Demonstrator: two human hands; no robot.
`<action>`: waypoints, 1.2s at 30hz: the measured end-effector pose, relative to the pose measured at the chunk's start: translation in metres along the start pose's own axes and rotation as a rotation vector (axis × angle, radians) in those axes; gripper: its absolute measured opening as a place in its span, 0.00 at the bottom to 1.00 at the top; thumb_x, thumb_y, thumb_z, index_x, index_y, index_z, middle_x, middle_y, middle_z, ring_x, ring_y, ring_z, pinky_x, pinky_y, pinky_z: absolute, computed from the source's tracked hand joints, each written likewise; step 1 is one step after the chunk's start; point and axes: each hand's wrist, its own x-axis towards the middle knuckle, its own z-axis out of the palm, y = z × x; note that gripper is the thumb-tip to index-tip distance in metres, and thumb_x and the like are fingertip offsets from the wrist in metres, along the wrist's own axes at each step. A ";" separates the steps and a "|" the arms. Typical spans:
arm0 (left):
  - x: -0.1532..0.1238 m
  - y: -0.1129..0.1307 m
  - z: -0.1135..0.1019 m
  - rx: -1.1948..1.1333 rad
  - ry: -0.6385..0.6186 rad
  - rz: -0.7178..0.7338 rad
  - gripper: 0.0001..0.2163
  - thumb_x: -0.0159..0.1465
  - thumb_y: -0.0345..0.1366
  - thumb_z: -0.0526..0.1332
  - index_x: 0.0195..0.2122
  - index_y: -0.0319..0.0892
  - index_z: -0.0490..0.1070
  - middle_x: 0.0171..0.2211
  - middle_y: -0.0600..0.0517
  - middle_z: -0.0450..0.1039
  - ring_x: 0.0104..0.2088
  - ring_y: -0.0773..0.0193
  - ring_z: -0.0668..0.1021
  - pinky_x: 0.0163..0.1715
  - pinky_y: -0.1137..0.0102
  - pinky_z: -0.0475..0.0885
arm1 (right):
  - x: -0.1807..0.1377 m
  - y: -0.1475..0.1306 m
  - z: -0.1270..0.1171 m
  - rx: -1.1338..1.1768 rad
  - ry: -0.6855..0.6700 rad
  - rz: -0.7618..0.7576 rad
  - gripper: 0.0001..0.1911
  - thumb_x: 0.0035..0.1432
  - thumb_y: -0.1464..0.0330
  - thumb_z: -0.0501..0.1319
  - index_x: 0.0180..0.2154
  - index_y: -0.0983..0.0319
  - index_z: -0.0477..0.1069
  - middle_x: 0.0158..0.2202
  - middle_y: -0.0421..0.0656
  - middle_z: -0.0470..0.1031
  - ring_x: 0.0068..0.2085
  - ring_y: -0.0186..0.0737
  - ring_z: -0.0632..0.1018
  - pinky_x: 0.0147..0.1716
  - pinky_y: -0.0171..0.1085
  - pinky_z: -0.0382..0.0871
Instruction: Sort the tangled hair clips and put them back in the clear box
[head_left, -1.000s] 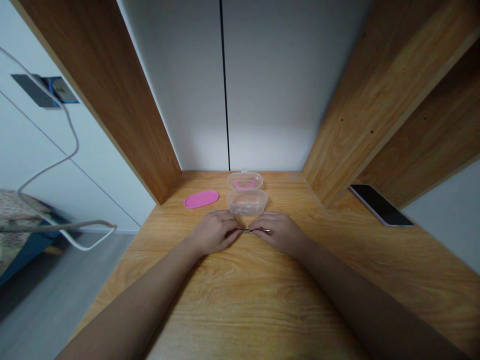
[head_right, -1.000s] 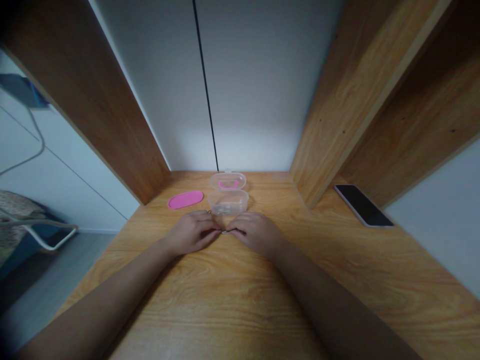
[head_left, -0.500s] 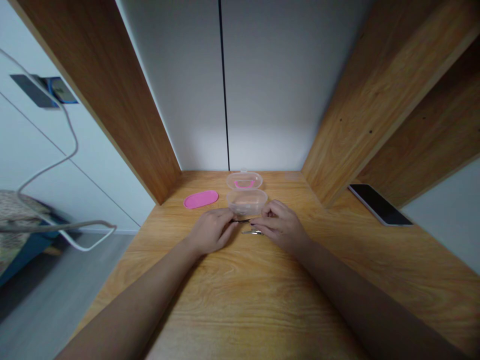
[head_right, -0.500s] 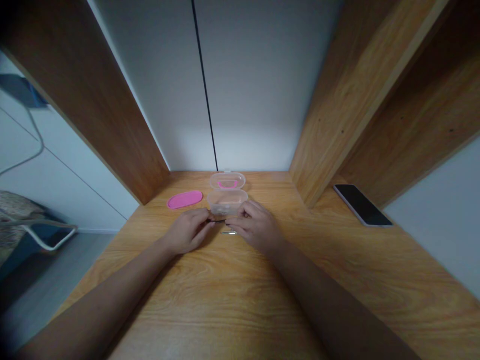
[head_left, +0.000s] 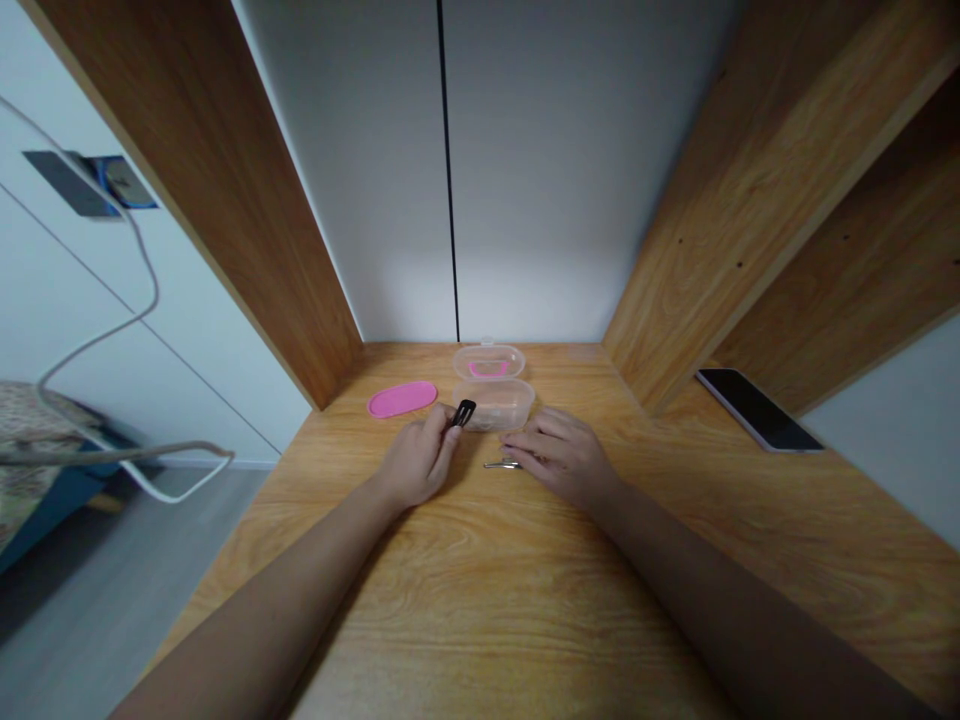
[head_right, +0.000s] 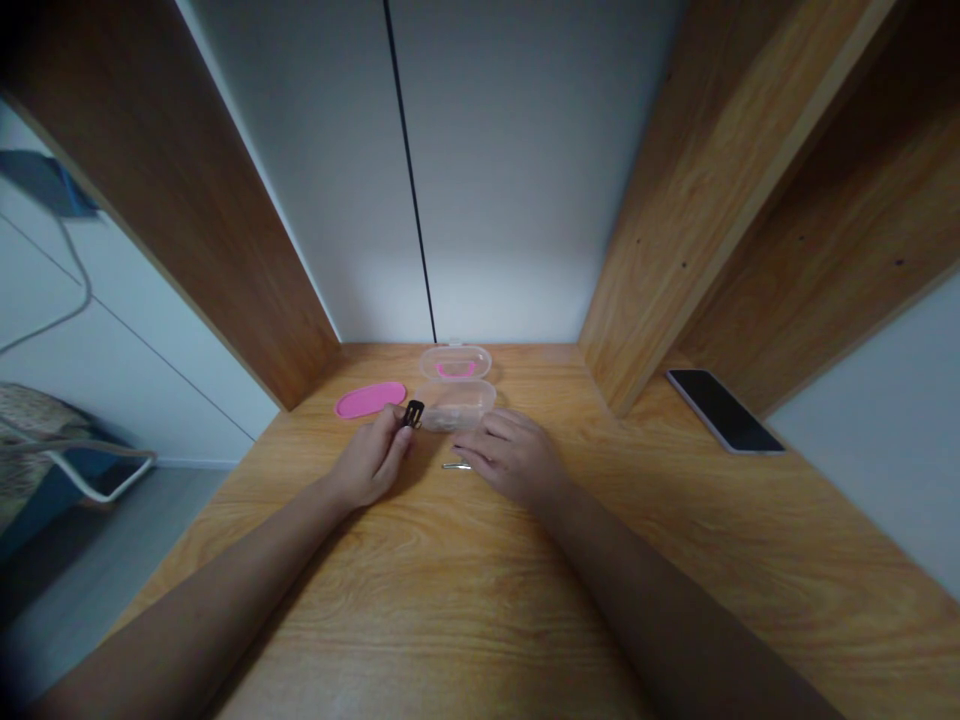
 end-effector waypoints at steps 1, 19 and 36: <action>0.000 0.000 0.001 -0.042 0.009 -0.018 0.05 0.73 0.37 0.47 0.44 0.43 0.59 0.29 0.53 0.69 0.27 0.61 0.73 0.29 0.68 0.63 | 0.000 -0.001 0.000 -0.018 0.010 -0.001 0.06 0.65 0.67 0.64 0.39 0.59 0.80 0.29 0.41 0.77 0.30 0.35 0.74 0.33 0.35 0.66; 0.011 0.008 0.023 -0.991 0.038 -0.155 0.14 0.70 0.47 0.58 0.41 0.41 0.61 0.38 0.46 0.81 0.24 0.69 0.75 0.31 0.70 0.70 | -0.003 -0.015 -0.001 0.031 0.019 0.098 0.25 0.63 0.69 0.63 0.61 0.57 0.69 0.52 0.47 0.80 0.36 0.36 0.84 0.35 0.31 0.78; 0.014 0.005 0.019 -1.156 0.088 -0.488 0.15 0.48 0.42 0.77 0.30 0.37 0.80 0.25 0.51 0.78 0.21 0.72 0.71 0.25 0.73 0.66 | 0.014 -0.015 0.010 0.861 0.381 1.066 0.26 0.41 0.57 0.77 0.37 0.60 0.69 0.33 0.45 0.84 0.14 0.35 0.75 0.07 0.28 0.58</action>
